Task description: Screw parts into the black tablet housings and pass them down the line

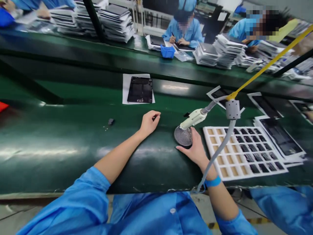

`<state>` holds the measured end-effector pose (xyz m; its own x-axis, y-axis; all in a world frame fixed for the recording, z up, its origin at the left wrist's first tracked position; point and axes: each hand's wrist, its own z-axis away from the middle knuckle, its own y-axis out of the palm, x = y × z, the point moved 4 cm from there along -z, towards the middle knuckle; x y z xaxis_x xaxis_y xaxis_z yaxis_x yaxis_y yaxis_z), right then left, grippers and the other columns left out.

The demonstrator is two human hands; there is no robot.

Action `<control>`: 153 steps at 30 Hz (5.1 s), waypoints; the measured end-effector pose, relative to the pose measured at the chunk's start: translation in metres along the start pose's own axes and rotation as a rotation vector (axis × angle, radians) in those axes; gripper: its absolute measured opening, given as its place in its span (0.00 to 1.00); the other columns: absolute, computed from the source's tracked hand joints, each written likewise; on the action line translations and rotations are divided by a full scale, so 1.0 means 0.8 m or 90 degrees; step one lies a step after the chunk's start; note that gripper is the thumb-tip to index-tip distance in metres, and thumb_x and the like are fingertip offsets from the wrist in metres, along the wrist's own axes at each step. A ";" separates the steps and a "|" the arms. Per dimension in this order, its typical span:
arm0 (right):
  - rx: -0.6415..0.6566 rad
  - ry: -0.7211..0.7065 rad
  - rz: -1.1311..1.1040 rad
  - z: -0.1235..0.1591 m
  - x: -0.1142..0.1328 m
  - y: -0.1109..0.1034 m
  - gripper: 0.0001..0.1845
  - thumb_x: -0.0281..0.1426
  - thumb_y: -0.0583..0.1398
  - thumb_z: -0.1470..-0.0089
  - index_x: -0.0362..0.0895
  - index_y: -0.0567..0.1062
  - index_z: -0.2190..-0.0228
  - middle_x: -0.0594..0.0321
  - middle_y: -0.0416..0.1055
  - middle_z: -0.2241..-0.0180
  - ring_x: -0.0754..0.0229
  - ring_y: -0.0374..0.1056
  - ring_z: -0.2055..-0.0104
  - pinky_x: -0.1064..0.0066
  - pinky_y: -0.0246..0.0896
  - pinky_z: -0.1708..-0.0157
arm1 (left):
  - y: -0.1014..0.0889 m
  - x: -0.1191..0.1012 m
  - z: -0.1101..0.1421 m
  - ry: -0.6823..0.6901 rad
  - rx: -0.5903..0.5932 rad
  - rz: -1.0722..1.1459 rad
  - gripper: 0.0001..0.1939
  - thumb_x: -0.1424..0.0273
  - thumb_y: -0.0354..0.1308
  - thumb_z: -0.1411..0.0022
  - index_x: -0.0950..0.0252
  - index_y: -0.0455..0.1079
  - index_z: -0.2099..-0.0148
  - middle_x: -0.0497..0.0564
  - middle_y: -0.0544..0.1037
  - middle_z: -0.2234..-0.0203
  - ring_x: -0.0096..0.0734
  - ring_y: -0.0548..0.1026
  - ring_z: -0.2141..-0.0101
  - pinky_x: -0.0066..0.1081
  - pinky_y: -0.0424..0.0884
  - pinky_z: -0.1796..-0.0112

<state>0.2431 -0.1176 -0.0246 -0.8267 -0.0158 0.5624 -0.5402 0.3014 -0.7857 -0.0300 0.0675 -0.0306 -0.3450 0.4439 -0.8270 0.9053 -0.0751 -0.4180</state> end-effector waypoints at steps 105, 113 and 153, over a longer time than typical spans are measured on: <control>0.341 -0.402 0.278 0.073 0.065 -0.031 0.55 0.61 0.60 0.28 0.44 0.53 0.16 0.38 0.51 0.17 0.32 0.51 0.13 0.27 0.55 0.19 | 0.009 -0.024 0.001 0.036 0.086 -0.018 0.12 0.70 0.61 0.27 0.59 0.87 0.54 0.53 0.90 0.59 0.44 0.87 0.58 0.42 0.82 0.52; 0.309 -0.378 0.277 0.066 0.061 -0.046 0.56 0.55 0.61 0.26 0.44 0.44 0.15 0.39 0.53 0.17 0.34 0.52 0.13 0.27 0.53 0.18 | 0.006 -0.029 0.003 0.025 0.087 -0.027 0.11 0.70 0.61 0.27 0.60 0.87 0.55 0.53 0.91 0.59 0.45 0.87 0.58 0.43 0.82 0.51; 0.305 -0.496 0.183 0.065 0.049 -0.048 0.43 0.44 0.61 0.24 0.45 0.57 0.18 0.46 0.60 0.18 0.44 0.49 0.12 0.38 0.56 0.16 | 0.016 -0.020 -0.006 0.027 0.098 0.010 0.09 0.69 0.63 0.29 0.59 0.87 0.55 0.53 0.91 0.59 0.44 0.87 0.58 0.44 0.84 0.50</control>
<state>0.2231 -0.1790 0.0142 -0.7169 -0.6833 0.1382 -0.1650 -0.0262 -0.9859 -0.0120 0.0636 -0.0211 -0.3179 0.4784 -0.8186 0.8605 -0.2168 -0.4609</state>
